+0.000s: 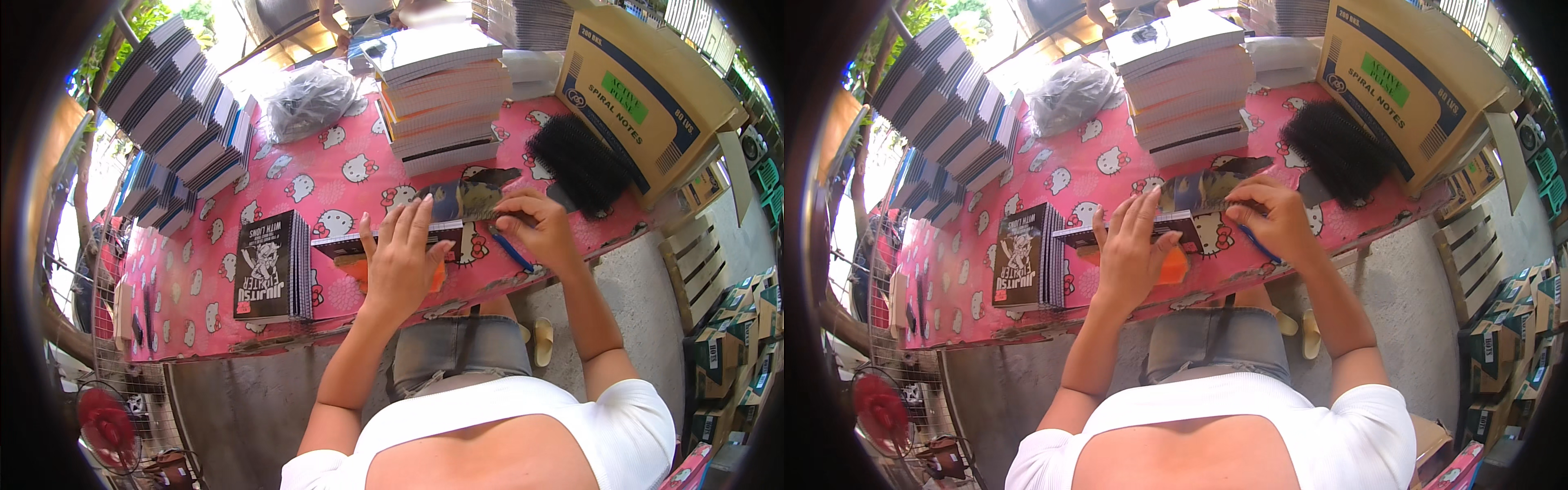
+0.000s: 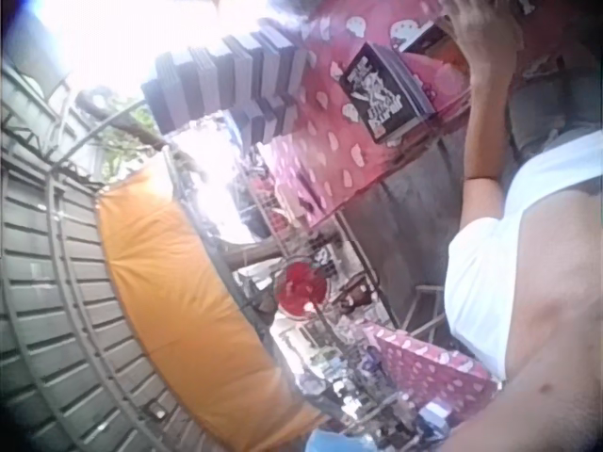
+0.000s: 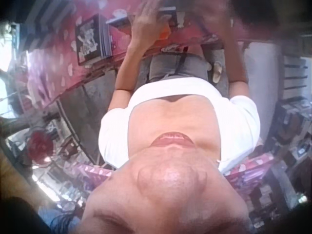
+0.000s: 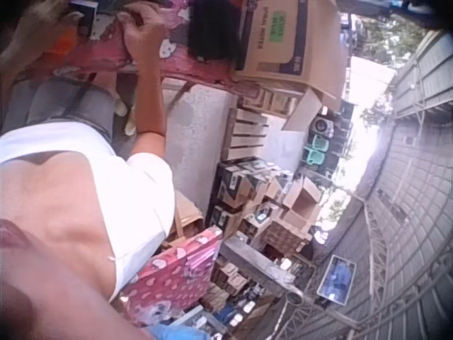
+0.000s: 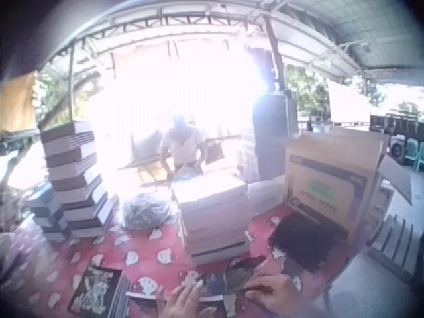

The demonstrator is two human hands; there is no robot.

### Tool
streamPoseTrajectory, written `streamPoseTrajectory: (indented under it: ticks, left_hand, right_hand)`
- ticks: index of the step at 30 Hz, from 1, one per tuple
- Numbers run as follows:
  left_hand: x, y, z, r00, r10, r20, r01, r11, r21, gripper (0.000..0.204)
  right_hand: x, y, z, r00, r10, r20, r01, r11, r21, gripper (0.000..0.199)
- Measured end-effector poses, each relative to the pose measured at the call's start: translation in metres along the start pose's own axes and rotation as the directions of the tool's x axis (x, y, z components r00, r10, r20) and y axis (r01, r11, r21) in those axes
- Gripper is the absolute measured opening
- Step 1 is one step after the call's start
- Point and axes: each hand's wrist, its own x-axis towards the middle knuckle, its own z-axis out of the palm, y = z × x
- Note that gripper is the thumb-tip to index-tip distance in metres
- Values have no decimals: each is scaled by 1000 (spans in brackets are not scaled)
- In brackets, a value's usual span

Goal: The person binds spiral notebooks by cutting wire coils to size, threading them through the punched holes in paper stacks, and crimping the ends by hand and with a tool.

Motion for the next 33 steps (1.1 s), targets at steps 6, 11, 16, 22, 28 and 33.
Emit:
streamPoseTrajectory:
  ticks: [6,11,16,22,28,33]
  left_hand:
    - [4,-8,9,974,-45,-223,-5,976,-219,17]
    - [5,-10,9,967,-44,-253,-19,970,-242,15]
    - [4,-10,12,967,-63,-245,1,969,-247,16]
    - [3,-9,10,969,-79,-235,28,977,-212,22]
    - [-2,-9,9,972,-126,-199,79,970,-231,22]
    - [-5,-4,8,969,-137,-204,86,967,-239,18]
  right_hand:
    - [0,-17,22,994,-109,25,106,988,110,21]
    - [13,-21,18,987,-69,144,58,995,79,23]
    - [26,-24,12,914,139,381,-236,946,221,17]
    - [17,-33,26,969,-35,243,58,995,-86,9]
    - [16,-42,36,959,-223,173,263,929,-261,13]
    - [16,-48,38,952,-272,138,300,917,-262,13]
